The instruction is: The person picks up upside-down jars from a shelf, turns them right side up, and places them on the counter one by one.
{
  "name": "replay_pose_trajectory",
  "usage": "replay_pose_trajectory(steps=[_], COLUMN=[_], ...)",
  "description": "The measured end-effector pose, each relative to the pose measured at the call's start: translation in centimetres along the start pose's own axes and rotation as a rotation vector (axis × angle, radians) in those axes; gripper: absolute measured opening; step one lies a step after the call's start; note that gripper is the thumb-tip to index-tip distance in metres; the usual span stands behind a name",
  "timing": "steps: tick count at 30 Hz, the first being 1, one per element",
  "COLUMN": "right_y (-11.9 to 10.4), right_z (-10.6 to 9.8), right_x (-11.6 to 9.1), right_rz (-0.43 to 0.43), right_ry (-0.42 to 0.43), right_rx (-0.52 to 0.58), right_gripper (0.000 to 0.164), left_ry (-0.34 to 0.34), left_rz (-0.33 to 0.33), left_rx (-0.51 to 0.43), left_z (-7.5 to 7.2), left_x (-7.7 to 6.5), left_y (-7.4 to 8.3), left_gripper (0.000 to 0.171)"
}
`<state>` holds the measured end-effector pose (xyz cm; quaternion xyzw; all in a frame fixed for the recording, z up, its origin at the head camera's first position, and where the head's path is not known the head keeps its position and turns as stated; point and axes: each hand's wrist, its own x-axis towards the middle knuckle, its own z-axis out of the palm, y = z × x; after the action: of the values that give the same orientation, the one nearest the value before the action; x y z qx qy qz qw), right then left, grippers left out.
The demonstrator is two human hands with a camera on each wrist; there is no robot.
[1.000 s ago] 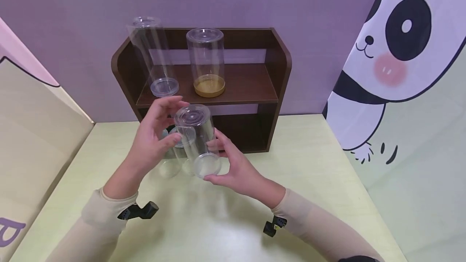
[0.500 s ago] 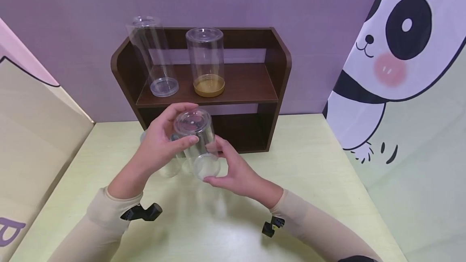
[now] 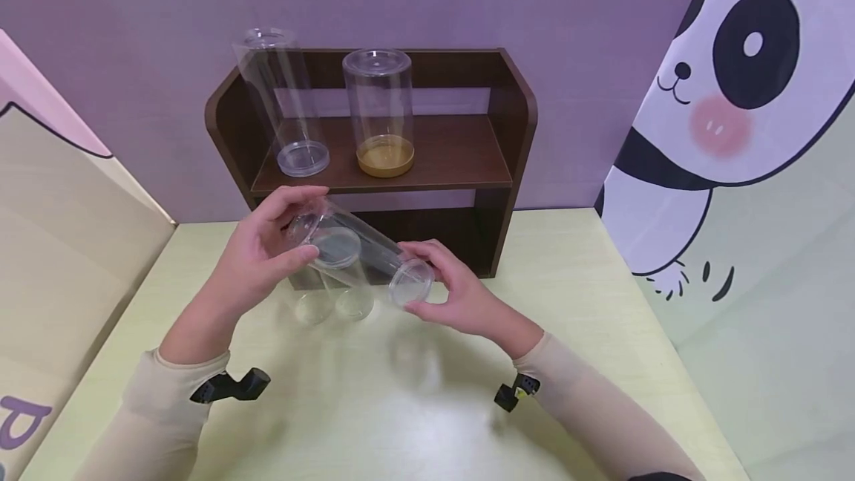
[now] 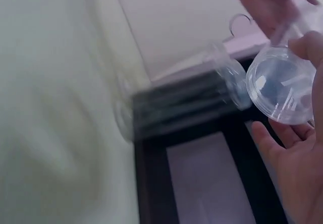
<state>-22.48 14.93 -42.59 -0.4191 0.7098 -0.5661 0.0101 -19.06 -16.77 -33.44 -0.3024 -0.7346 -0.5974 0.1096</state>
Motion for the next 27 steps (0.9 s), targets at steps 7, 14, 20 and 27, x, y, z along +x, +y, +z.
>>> replay_pose_trajectory(steps=[7, 14, 20, 27], right_y=[-1.1, -2.0, -2.3, -3.1], right_z=[-2.9, -4.5, -4.8, -5.6], right_x=[0.2, 0.4, 0.5, 0.9], right_rz=[-0.058, -0.085, -0.071, -0.125], right_ry=[0.034, 0.055, 0.08, 0.122], right_rx=[0.049, 0.046, 0.062, 0.175], right_gripper=[0.073, 0.07, 0.075, 0.075], left_ry=[-0.088, -0.139, -0.129, -0.12], left_rz=[-0.064, -0.109, -0.121, -0.123], left_rx=[0.088, 0.171, 0.202, 0.299], left_z=[-2.5, -2.7, -2.6, -1.9], left_x=[-1.4, -2.5, -2.7, -3.1], left_y=[-1.6, -3.0, -3.2, -3.2], left_gripper=[0.068, 0.069, 0.072, 0.077])
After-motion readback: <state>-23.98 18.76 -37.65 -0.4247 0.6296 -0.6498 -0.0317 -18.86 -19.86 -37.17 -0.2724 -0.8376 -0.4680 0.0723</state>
